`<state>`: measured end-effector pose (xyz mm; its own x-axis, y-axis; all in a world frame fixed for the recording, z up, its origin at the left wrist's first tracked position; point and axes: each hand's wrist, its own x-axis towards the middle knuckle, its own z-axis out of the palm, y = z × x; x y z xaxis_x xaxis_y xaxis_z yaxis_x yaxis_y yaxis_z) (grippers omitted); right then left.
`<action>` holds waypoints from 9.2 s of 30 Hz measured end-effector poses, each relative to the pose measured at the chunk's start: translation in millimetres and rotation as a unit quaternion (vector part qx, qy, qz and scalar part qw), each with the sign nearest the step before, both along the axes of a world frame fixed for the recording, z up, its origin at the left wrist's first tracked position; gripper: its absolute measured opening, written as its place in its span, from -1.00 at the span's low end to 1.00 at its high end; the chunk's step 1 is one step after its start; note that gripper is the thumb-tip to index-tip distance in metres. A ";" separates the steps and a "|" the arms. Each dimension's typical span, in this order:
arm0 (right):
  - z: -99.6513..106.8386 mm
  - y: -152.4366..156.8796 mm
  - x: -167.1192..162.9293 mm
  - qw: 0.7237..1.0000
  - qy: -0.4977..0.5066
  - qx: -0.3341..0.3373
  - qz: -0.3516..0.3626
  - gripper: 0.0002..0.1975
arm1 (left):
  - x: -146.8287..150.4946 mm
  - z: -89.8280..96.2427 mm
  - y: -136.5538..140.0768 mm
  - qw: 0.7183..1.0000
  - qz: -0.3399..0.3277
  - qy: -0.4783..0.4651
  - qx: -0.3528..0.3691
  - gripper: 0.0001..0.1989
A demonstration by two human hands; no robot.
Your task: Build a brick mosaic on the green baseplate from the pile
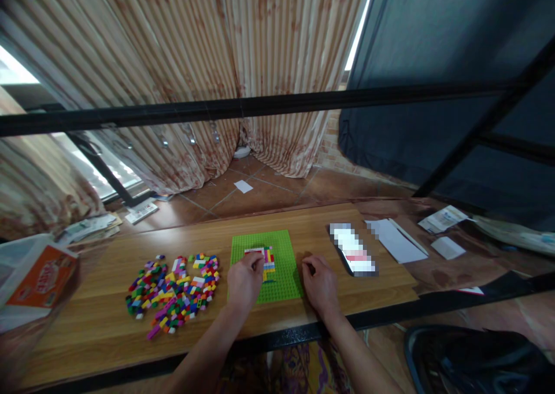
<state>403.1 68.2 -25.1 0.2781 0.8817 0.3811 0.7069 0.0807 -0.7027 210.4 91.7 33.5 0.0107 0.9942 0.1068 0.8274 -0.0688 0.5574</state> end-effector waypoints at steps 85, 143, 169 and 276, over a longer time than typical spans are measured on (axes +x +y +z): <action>-9.9 -0.8 8.1 0.998 -0.068 0.008 0.010 -0.69 | -86.3 -7.7 -19.1 0.997 0.055 -0.020 0.045 -0.87; -5.4 -0.9 5.6 0.999 -0.049 -0.003 0.004 -0.72 | -18.6 -6.2 0.5 0.992 -0.118 0.000 0.053 -0.81; -5.8 -2.1 5.5 0.998 -0.060 0.001 0.002 -0.70 | -11.4 -29.0 -40.9 0.987 -0.082 0.087 0.110 -0.49; -6.1 -2.6 5.0 0.998 -0.064 -0.001 0.003 -0.71 | -31.6 -15.7 -22.7 0.977 -0.101 0.141 0.124 -0.67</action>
<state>408.1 65.5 -31.3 0.2218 0.8840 0.4115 0.7899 0.0846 -0.6074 178.8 69.0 17.8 0.2682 0.9125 0.3088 0.9008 -0.3512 0.2554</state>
